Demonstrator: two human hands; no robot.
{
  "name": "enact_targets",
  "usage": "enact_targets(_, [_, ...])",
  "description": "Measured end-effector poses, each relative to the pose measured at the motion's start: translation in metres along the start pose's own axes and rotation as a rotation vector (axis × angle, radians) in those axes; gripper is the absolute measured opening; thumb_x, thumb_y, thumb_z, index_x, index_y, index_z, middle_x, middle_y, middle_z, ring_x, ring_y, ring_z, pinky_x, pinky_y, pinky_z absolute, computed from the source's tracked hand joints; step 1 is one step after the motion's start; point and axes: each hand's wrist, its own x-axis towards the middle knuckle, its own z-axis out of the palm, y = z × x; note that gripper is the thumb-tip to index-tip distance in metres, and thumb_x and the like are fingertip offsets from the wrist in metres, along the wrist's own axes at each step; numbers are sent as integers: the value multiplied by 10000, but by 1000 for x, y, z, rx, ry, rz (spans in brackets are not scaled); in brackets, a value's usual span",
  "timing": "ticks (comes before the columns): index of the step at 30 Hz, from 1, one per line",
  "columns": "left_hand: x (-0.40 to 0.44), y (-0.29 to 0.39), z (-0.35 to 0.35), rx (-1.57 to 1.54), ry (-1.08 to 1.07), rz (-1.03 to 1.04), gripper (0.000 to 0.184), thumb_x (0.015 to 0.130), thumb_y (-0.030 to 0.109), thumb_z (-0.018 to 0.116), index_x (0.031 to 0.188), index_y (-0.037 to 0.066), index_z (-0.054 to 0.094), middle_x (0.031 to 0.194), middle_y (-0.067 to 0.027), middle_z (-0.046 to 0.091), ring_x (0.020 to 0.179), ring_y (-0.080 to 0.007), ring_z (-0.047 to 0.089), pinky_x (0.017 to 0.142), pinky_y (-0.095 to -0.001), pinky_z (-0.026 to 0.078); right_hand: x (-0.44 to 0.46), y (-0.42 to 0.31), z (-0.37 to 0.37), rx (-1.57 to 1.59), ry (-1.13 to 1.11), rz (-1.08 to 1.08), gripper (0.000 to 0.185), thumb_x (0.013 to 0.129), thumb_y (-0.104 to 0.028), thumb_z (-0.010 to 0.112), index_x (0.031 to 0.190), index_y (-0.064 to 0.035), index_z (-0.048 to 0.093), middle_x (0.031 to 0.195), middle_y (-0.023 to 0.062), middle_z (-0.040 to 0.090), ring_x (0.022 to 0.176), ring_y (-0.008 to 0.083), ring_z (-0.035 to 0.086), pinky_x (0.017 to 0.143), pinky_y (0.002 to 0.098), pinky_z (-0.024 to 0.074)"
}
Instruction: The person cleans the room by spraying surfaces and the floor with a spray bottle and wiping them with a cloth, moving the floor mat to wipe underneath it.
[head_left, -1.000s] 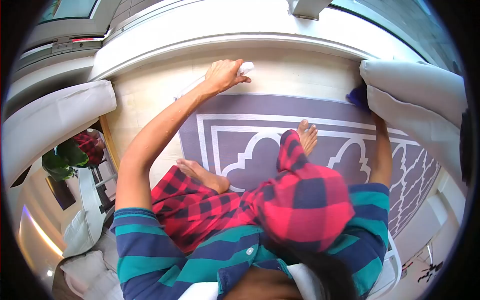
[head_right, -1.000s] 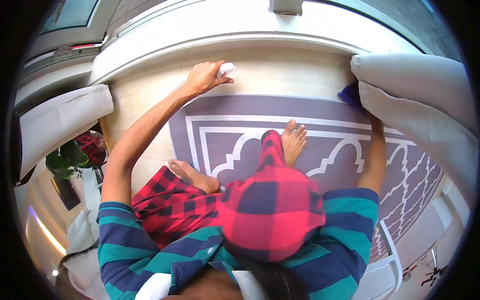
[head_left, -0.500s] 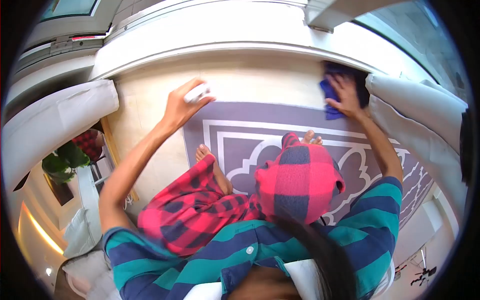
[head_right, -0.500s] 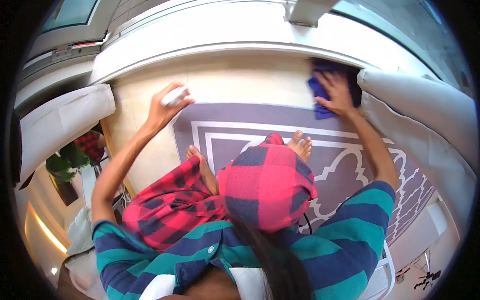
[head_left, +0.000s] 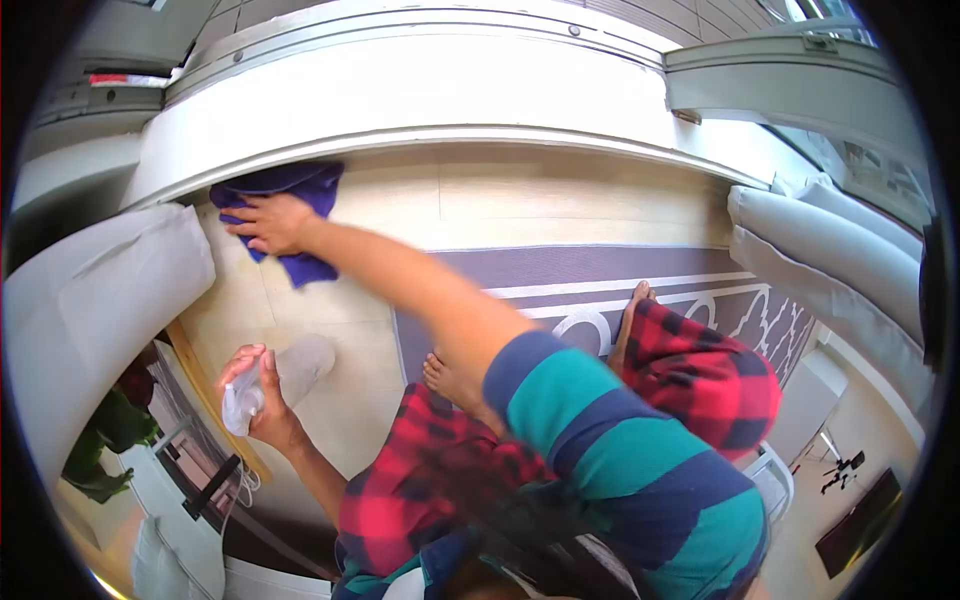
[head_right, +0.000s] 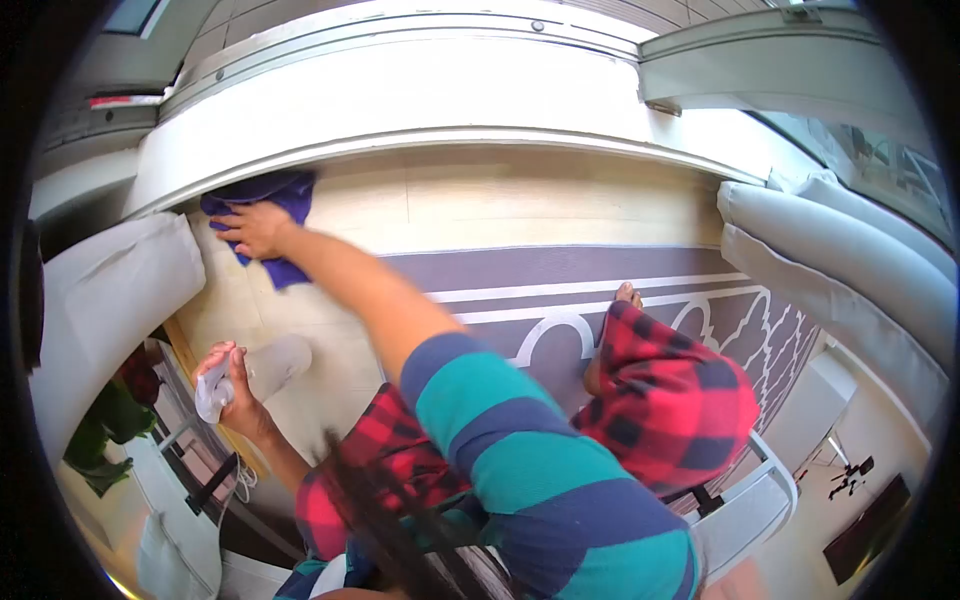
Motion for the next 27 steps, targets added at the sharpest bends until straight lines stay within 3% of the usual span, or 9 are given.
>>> enact_targets(6, [7, 10, 17, -23, -183, 50, 268, 747, -111, 666, 922, 33, 523, 896, -117, 592, 869, -211, 583, 785, -328, 485, -97, 20, -53, 98, 52, 188, 536, 885, -439, 459, 1387, -265, 380, 1451, 36, 344, 1207, 247, 476, 919, 336, 467])
enact_targets(10, [0, 12, 36, -38, -186, 27, 273, 754, -96, 672, 950, 35, 535, 916, -116, 598, 853, -192, 585, 740, -300, 501, -286, 36, -167, -62, -22, 499, 664, 807, -644, 492, 1359, -281, 428, 1410, 50, 410, 1215, 259, 480, 953, 360, 441])
enact_targets(13, [-3, 19, 70, 46, -190, -41, 246, 753, -74, 687, 937, 31, 563, 944, -95, 607, 862, -139, 585, 712, -251, 504, -432, 49, -232, -228, 168, 744, 696, 752, -559, 624, 1327, -195, 476, 1325, 100, 495, 1231, 274, 458, 1010, 388, 374])
enact_targets(16, [16, 26, 119, 48, -277, -50, 184, 739, -21, 731, 838, 35, 587, 870, -39, 624, 761, -82, 579, 645, -234, 499, -514, 49, -256, -750, 406, 1016, 501, 850, -446, 567, 1257, -156, 542, 1320, 98, 487, 1184, 299, 470, 984, 412, 359])
enact_targets(18, [35, 18, 157, 47, -309, 22, 211, 749, 143, 768, 803, 46, 588, 717, -5, 614, 620, -71, 553, 560, -238, 473, -536, 50, -250, -844, 606, 1215, 401, 882, -379, 553, 1212, -150, 571, 1287, 107, 504, 1133, 295, 496, 940, 416, 382])
enact_targets(20, [51, 29, 181, 448, -311, 29, 428, 686, 449, 769, 793, 77, 586, 579, -2, 583, 555, -125, 583, 507, -276, 446, -546, 52, -234, -697, 853, 1434, 298, 915, -304, 535, 1112, -90, 603, 1163, 143, 571, 1006, 266, 566, 860, 393, 438])
enact_targets(24, [61, 31, 197, 656, -412, 157, 458, 637, 467, 770, 801, 91, 566, 623, -61, 620, 599, -258, 623, 554, -364, 468, -464, 14, -292, -338, 1383, 1129, 357, 929, -305, 536, 1108, 2, 573, 1098, 134, 613, 954, 222, 598, 835, 345, 462])
enact_targets(26, [64, 28, 188, 542, -338, 204, 387, 672, 373, 794, 828, 87, 585, 637, -34, 603, 557, -188, 547, 551, -314, 441, -409, -2, -328, -314, 1148, 766, 429, 930, -330, 530, 1212, -7, 524, 1125, 141, 603, 973, 261, 596, 864, 341, 460])
enact_targets(27, [66, 26, 180, 482, -302, 224, 356, 689, 326, 806, 842, 85, 594, 644, -20, 594, 536, -153, 509, 550, -289, 428, -403, 12, -335, -157, 880, 889, 526, 925, -362, 524, 1314, -17, 445, 1251, 164, 538, 1108, 309, 532, 971, 360, 392])
